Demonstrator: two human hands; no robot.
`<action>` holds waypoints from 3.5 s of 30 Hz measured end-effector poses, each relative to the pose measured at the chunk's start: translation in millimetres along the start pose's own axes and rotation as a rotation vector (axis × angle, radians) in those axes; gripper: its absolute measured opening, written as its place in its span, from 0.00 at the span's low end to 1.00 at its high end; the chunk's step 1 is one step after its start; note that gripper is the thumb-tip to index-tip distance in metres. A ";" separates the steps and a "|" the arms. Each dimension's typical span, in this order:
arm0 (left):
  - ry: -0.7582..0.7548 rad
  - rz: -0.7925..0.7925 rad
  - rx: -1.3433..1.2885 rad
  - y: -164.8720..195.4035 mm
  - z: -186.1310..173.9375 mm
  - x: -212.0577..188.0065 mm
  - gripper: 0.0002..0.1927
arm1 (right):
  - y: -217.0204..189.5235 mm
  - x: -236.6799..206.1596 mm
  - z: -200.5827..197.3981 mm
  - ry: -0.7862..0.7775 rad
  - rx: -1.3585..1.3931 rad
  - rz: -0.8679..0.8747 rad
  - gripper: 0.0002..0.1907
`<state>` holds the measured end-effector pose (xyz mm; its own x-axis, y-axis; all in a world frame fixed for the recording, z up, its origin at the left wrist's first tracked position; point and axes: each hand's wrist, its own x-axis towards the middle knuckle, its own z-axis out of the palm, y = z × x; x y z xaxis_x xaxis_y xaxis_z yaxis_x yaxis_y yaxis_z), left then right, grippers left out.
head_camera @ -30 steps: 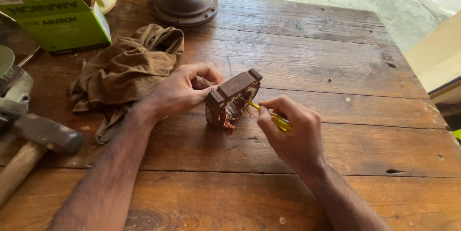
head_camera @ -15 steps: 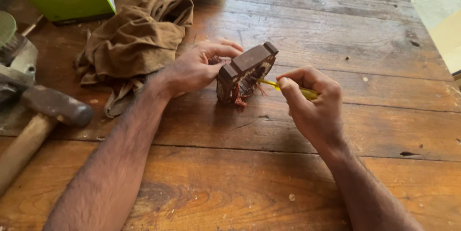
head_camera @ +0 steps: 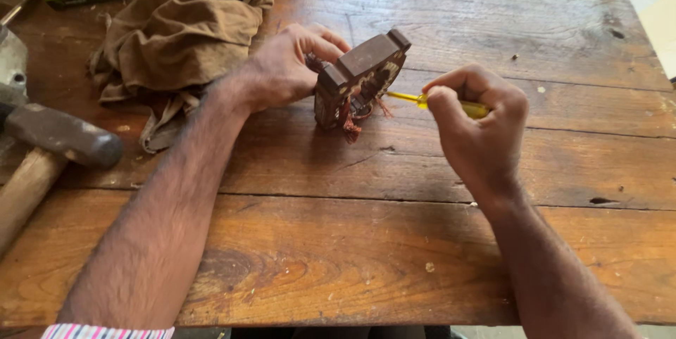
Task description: The person works on an electric motor stator on a wooden workbench, pulling old reddish copper wire windings out of the stator slots by hand. They steady the stator with one hand while extracting wire bundles, and later use a yellow screwdriver to pry and loosen the remaining wire from the slots.
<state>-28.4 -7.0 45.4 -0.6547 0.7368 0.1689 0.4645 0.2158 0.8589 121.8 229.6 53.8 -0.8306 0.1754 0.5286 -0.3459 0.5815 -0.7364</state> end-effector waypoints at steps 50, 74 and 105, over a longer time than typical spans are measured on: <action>-0.058 0.049 -0.079 -6.5 0.2 -0.2 0.18 | 10.2 9.7 3.9 -0.003 0.339 0.274 0.08; -0.047 0.066 -0.048 -7.9 0.4 -0.8 0.17 | 13.5 13.7 1.2 -0.028 0.414 0.488 0.09; -0.071 -0.026 -0.076 8.7 3.9 6.6 0.16 | 2.6 15.0 -4.1 -0.019 0.335 0.460 0.11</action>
<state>-26.4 2.3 52.1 -0.6210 0.7755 0.1139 0.3993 0.1880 0.8973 110.2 237.0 61.6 -0.9351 0.3347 0.1164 -0.0637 0.1644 -0.9843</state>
